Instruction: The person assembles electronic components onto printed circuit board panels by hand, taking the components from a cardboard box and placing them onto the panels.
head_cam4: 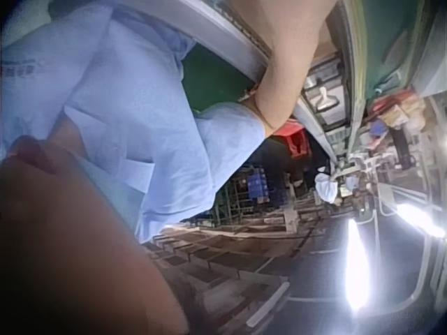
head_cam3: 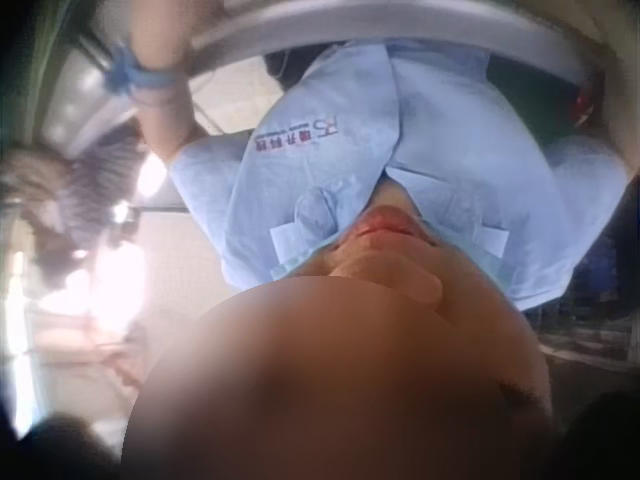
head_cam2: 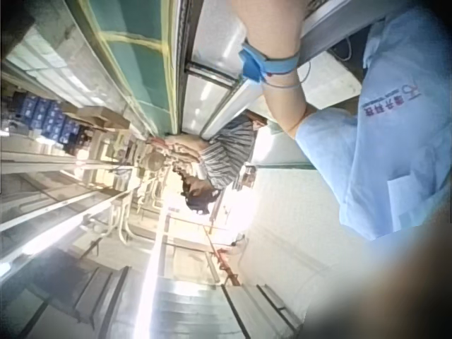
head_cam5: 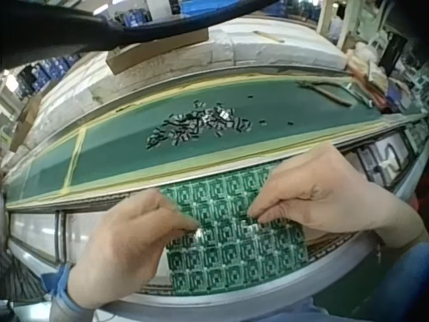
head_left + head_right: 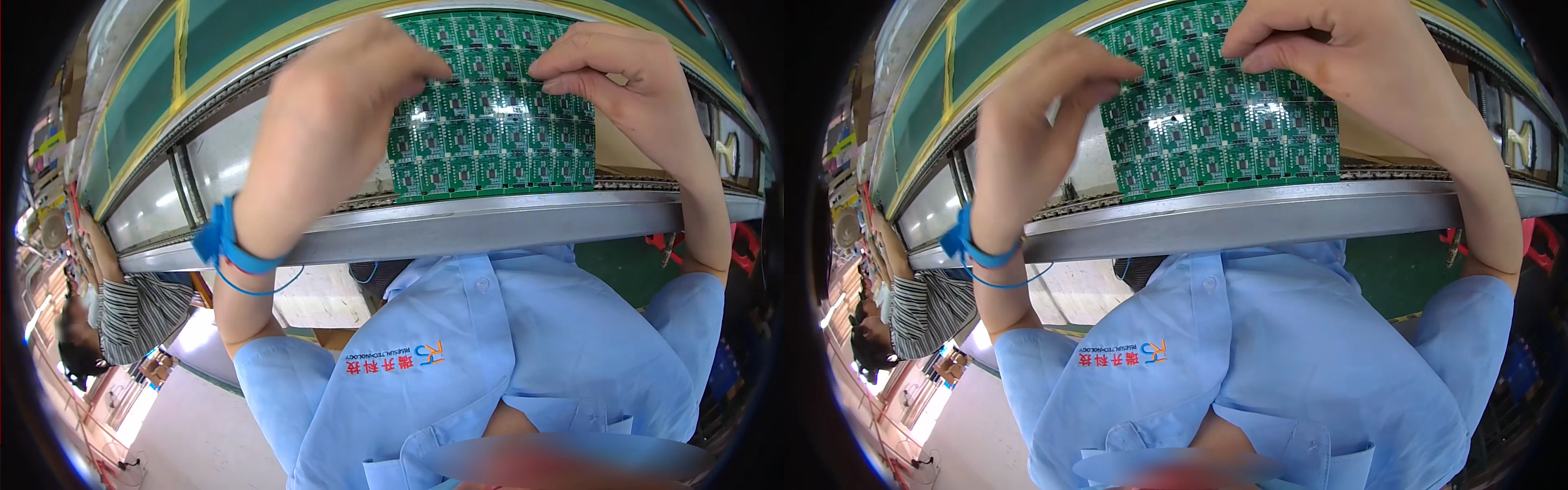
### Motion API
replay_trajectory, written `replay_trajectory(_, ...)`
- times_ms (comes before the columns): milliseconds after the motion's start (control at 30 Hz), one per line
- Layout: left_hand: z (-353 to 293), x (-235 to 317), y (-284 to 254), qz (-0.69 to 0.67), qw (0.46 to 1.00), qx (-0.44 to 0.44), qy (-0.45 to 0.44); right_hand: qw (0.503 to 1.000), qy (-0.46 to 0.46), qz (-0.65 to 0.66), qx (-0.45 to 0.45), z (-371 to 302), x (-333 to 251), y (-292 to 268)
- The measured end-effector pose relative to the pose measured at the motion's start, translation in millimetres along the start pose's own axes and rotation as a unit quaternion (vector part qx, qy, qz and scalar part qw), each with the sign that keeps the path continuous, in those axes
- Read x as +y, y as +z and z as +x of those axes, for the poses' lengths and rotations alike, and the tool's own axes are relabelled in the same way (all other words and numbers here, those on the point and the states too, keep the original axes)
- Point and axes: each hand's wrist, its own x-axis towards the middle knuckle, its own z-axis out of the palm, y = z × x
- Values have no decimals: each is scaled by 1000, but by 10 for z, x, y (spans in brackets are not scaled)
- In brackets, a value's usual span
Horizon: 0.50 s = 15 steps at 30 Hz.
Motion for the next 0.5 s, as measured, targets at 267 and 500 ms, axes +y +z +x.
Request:
replay_trajectory(267, -63, 175, 88, 97, 990, -104, -19, 999, 42, 23, 9, 79, -187, -168)
replay_trajectory(500, 111, 237, 103, 142, 981, -134, 11, 991, 108, -73, -32, -9, -358, -306)
